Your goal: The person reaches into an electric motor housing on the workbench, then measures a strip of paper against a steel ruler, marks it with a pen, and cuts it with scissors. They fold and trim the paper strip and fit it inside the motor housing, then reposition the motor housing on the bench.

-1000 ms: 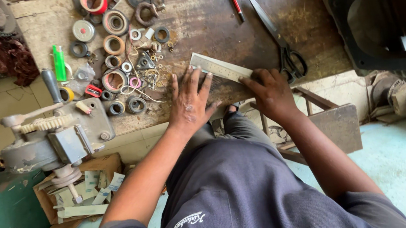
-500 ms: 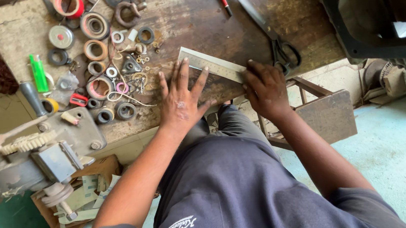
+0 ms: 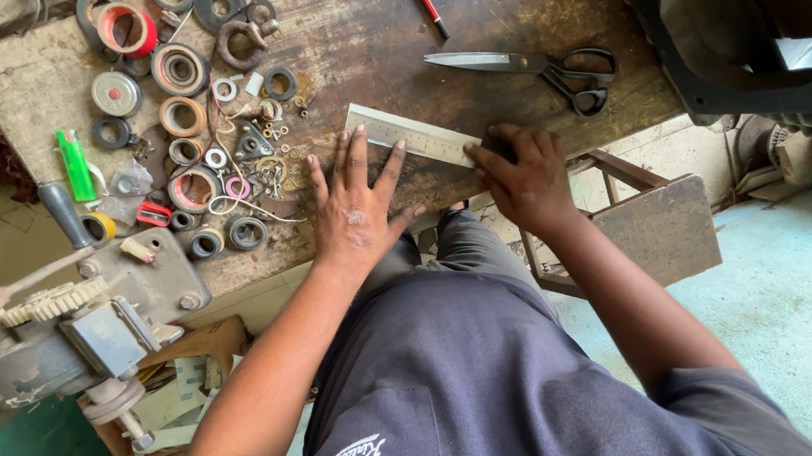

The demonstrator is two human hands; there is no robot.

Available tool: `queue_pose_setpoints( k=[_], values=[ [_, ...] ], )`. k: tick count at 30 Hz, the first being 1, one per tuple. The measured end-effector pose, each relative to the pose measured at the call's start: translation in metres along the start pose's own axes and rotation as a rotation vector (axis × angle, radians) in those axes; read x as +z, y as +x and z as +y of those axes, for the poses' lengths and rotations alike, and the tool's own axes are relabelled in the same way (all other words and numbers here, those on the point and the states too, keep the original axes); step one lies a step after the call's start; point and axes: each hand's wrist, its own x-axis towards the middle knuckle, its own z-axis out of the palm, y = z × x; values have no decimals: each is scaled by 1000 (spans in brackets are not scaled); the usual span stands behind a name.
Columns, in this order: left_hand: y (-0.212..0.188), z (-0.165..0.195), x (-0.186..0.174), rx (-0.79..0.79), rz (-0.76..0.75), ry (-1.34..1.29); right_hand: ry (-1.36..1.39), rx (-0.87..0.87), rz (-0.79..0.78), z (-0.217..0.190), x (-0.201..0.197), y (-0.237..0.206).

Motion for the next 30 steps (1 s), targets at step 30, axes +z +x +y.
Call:
queue_pose_setpoints(
  k=[30],
  values=[
    [-1, -8, 12, -10, 22, -24, 59, 103, 82, -19, 24, -2]
  ],
)
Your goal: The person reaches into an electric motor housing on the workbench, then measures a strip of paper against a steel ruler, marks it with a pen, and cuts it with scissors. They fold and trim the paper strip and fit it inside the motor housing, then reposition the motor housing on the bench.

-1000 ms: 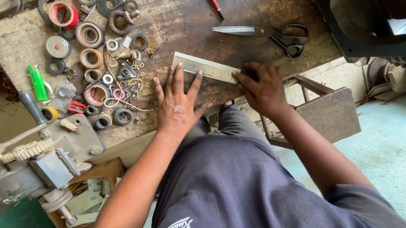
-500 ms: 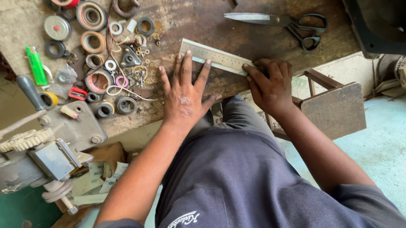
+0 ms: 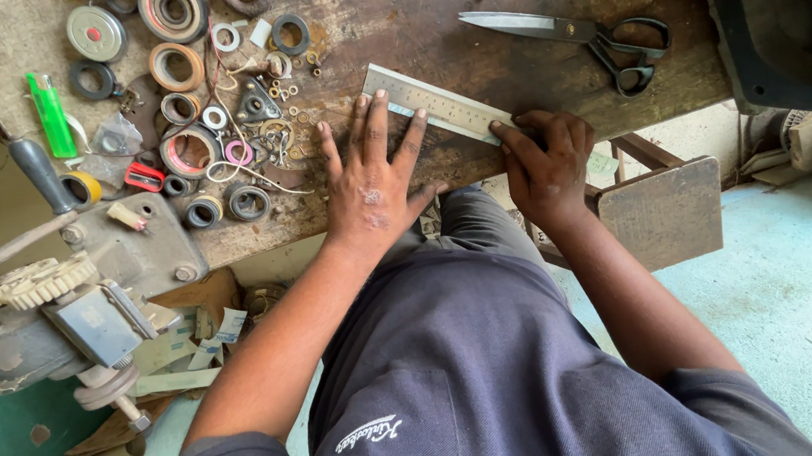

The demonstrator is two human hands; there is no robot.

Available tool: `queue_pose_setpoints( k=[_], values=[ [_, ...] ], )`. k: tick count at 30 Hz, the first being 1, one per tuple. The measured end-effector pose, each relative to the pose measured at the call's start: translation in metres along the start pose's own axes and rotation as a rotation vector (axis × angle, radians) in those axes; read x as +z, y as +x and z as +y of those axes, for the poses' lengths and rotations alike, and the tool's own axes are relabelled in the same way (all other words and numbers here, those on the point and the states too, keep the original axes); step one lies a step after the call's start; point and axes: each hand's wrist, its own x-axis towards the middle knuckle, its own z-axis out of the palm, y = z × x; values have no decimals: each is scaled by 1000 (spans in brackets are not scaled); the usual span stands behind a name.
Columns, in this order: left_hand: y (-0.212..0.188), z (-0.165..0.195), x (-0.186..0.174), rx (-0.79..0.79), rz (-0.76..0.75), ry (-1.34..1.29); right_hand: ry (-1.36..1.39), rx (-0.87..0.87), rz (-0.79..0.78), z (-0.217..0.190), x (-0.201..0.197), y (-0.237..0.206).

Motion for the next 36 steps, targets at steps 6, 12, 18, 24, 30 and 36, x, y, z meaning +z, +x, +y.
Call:
queue_pose_setpoints(
  k=[6, 12, 18, 24, 30, 36],
  values=[
    [1, 3, -3, 1, -12, 15, 40, 55, 1, 0, 1, 0],
    [1, 3, -3, 12, -20, 14, 26, 63, 12, 1, 2, -1],
    [0, 2, -3, 9, -41, 9, 38, 67, 27, -1, 3, -3],
    [2, 2, -4, 15, -45, 17, 47, 86, 31, 2, 4, -5],
    [2, 0, -3, 3, -41, -2, 60, 126, 13, -1, 8, -3],
    [-1, -4, 0, 5, -21, -45, 68, 133, 0, -3, 10, -2]
  ],
)
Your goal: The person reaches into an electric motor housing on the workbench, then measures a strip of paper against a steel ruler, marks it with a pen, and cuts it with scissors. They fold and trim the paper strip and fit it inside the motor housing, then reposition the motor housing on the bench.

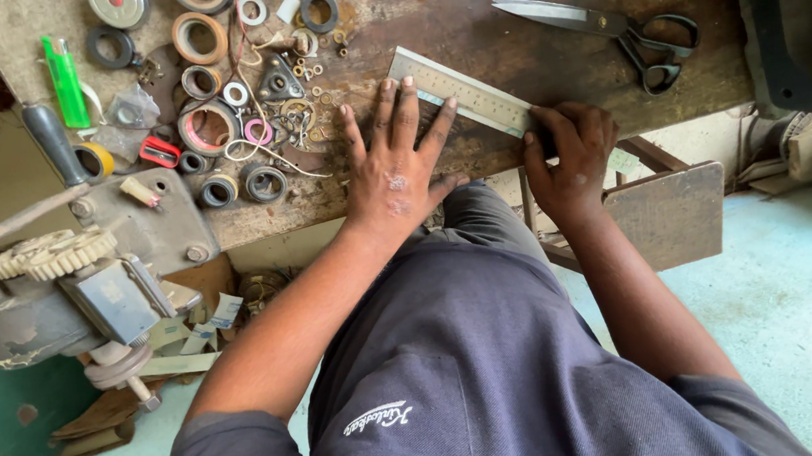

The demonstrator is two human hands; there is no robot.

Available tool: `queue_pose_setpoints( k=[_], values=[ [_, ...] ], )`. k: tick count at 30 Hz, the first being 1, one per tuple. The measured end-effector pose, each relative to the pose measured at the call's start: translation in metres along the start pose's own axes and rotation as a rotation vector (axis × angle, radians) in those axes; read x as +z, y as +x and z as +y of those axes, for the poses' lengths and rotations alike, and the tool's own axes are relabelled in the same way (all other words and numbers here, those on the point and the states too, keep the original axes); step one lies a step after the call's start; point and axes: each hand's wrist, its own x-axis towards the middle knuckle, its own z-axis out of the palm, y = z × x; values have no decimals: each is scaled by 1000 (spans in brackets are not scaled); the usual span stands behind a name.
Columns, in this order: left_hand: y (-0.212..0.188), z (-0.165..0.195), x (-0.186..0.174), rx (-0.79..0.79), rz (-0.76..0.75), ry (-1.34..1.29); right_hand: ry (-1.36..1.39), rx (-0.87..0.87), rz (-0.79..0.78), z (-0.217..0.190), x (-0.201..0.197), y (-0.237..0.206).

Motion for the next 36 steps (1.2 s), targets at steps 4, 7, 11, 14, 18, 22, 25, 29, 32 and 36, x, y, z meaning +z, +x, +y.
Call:
queue_pose_setpoints(
  k=[4, 7, 11, 14, 18, 22, 25, 29, 32, 36],
  values=[
    [0, -2, 3, 1, -11, 2, 11, -16, 9, 0, 1, -2],
    [0, -4, 4, 1, -24, 5, 6, -21, 7, 0, 3, -2],
    [0, -5, 5, 1, -35, 6, -10, -8, -7, 1, 4, -3],
    [1, -4, 5, 5, -23, 8, -9, -14, -2, 2, 4, -3],
    [0, -4, 5, -1, -19, -1, -16, -9, 0, 1, 5, -3],
    [0, -3, 4, -2, -15, 7, -20, -8, 10, 0, 4, -3],
    [-1, -3, 5, -5, -3, 13, -14, -11, 16, 0, 4, -3],
    [0, -2, 5, -11, 10, 6, -17, -1, 17, 0, 3, -3],
    [0, -2, 6, -14, 11, 14, -10, -8, 21, 1, 4, -2],
    [-1, -2, 4, -15, 14, 16, -15, -1, 14, 2, 5, -4]
  ],
)
